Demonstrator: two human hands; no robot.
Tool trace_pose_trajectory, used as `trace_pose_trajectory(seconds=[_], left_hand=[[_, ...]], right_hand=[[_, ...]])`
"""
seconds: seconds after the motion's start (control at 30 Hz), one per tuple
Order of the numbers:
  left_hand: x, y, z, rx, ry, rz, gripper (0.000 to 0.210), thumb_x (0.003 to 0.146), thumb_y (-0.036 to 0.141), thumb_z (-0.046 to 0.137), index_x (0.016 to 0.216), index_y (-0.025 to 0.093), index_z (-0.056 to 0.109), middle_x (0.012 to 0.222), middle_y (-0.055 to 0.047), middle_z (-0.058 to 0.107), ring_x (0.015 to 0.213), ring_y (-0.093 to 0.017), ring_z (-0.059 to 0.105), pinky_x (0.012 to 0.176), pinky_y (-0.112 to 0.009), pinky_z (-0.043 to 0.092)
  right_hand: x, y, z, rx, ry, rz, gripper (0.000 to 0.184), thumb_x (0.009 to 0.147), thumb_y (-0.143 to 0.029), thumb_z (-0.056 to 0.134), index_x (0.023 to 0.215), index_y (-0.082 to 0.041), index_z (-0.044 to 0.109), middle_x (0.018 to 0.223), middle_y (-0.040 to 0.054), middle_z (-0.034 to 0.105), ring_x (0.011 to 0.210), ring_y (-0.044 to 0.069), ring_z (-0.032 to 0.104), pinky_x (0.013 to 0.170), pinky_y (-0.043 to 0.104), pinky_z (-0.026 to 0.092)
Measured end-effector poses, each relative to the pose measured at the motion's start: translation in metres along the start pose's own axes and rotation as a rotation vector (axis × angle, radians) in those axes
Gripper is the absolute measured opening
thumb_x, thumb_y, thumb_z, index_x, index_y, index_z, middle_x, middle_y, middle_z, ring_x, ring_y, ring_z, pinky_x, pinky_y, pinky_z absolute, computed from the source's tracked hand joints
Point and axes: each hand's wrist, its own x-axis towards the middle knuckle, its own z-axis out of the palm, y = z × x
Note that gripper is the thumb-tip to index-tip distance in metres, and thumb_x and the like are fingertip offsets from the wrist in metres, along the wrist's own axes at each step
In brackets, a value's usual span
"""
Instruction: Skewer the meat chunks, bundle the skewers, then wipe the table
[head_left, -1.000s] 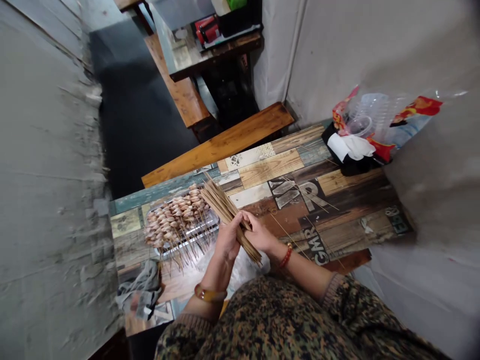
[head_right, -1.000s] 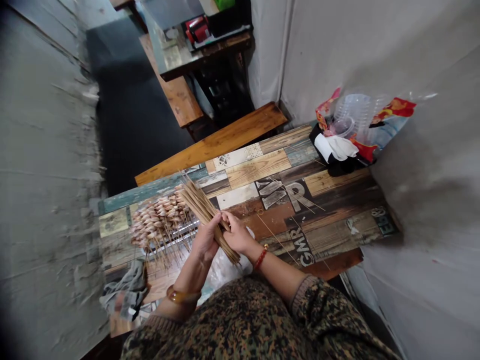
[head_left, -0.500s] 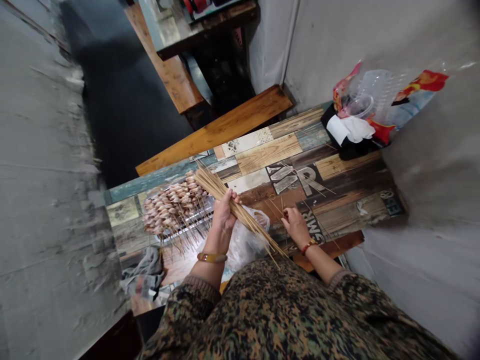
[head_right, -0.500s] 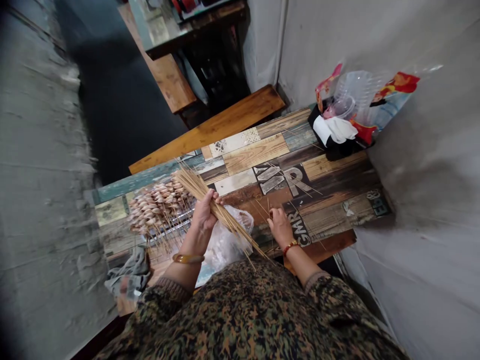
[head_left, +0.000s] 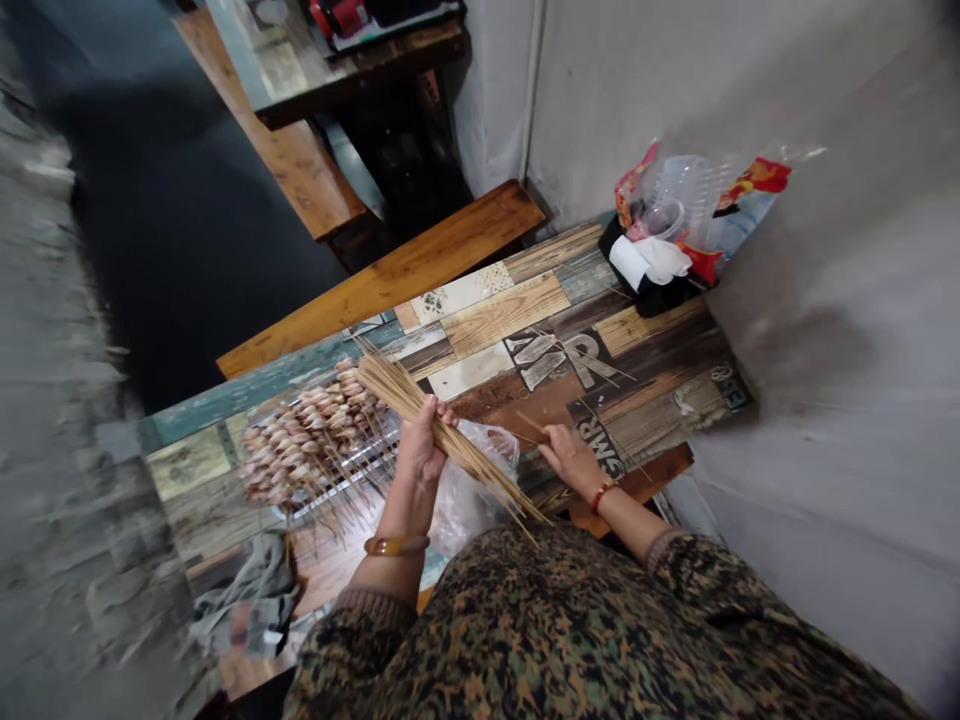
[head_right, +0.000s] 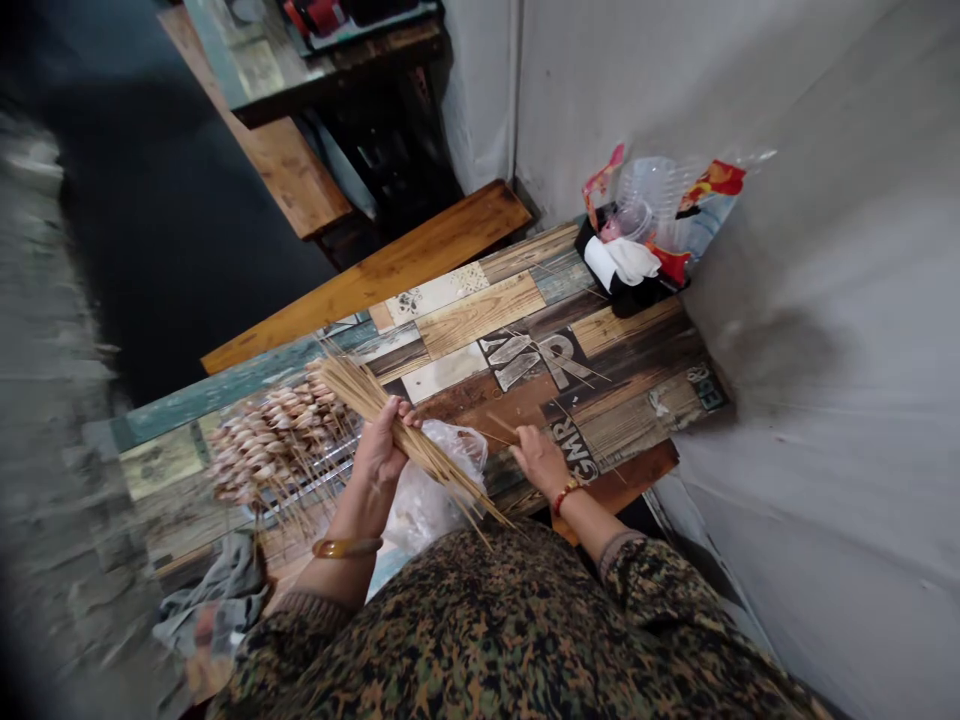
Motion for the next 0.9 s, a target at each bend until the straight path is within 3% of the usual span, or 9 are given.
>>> trace_pose_trajectory(seconds=[0.17, 0.3, 0.4, 0.5, 0.6, 0.7, 0.9], left_hand=[[0.006, 0.001, 0.0, 0.019, -0.009, -0.013, 0.037, 0.062, 0.027, 0.086, 0.073, 0.018, 0.052, 0.056, 0.008, 0.052, 0.047, -0.006, 0.049, 0.05, -0.019, 0.045], [0.01, 0.002, 0.007, 0.035, -0.023, -0.029, 0.038, 0.061, 0.029, 0.086, 0.07, 0.018, 0.051, 0.056, 0.008, 0.052, 0.046, -0.005, 0.048, 0.05, -0.02, 0.046], [0.012, -0.001, 0.012, 0.039, -0.037, -0.043, 0.039, 0.06, 0.029, 0.087, 0.07, 0.017, 0.051, 0.055, 0.008, 0.051, 0.046, -0.005, 0.048, 0.05, -0.019, 0.047], [0.013, -0.006, 0.016, 0.044, -0.055, -0.07, 0.038, 0.061, 0.029, 0.086, 0.071, 0.017, 0.052, 0.055, 0.008, 0.052, 0.047, -0.005, 0.05, 0.051, -0.019, 0.047], [0.013, -0.01, 0.019, 0.042, -0.064, -0.071, 0.037, 0.061, 0.028, 0.086, 0.071, 0.017, 0.051, 0.056, 0.008, 0.053, 0.047, -0.005, 0.049, 0.051, -0.02, 0.047], [0.013, -0.011, 0.02, 0.034, -0.077, -0.077, 0.038, 0.061, 0.028, 0.086, 0.07, 0.017, 0.051, 0.055, 0.008, 0.052, 0.046, -0.005, 0.049, 0.051, -0.02, 0.048], [0.014, -0.018, 0.029, 0.022, -0.12, -0.102, 0.038, 0.061, 0.028, 0.086, 0.071, 0.017, 0.052, 0.056, 0.008, 0.053, 0.047, -0.006, 0.05, 0.05, -0.021, 0.048]], right_hand=[[-0.002, -0.006, 0.007, -0.037, -0.034, 0.013, 0.013, 0.098, -0.024, 0.05, 0.09, -0.02, 0.059, 0.101, 0.0068, 0.061, 0.093, 0.019, 0.058, 0.08, 0.027, 0.043], [0.002, 0.016, -0.012, -0.041, 0.043, 0.122, 0.02, 0.102, -0.025, 0.039, 0.101, -0.017, 0.057, 0.102, 0.0099, 0.06, 0.096, 0.021, 0.057, 0.085, 0.031, 0.043], [-0.006, 0.03, -0.021, -0.027, 0.08, 0.123, 0.023, 0.1, -0.032, 0.046, 0.113, -0.016, 0.054, 0.107, 0.0107, 0.059, 0.1, 0.022, 0.056, 0.087, 0.032, 0.043], [-0.017, 0.024, -0.01, -0.039, 0.029, 0.066, 0.022, 0.095, -0.033, 0.057, 0.11, -0.017, 0.056, 0.107, 0.0098, 0.059, 0.101, 0.022, 0.056, 0.087, 0.032, 0.044], [-0.022, 0.008, 0.009, -0.066, -0.012, 0.09, 0.011, 0.097, -0.026, 0.052, 0.099, -0.018, 0.058, 0.102, 0.0088, 0.061, 0.096, 0.021, 0.057, 0.085, 0.03, 0.043], [-0.018, -0.003, 0.018, -0.079, -0.007, 0.131, 0.015, 0.099, -0.021, 0.045, 0.091, -0.019, 0.058, 0.096, 0.008, 0.062, 0.091, 0.019, 0.058, 0.081, 0.029, 0.043], [-0.009, 0.018, -0.006, -0.124, 0.088, 0.287, 0.023, 0.103, -0.024, 0.033, 0.104, -0.017, 0.055, 0.1, 0.0102, 0.066, 0.095, 0.02, 0.061, 0.082, 0.029, 0.042]])
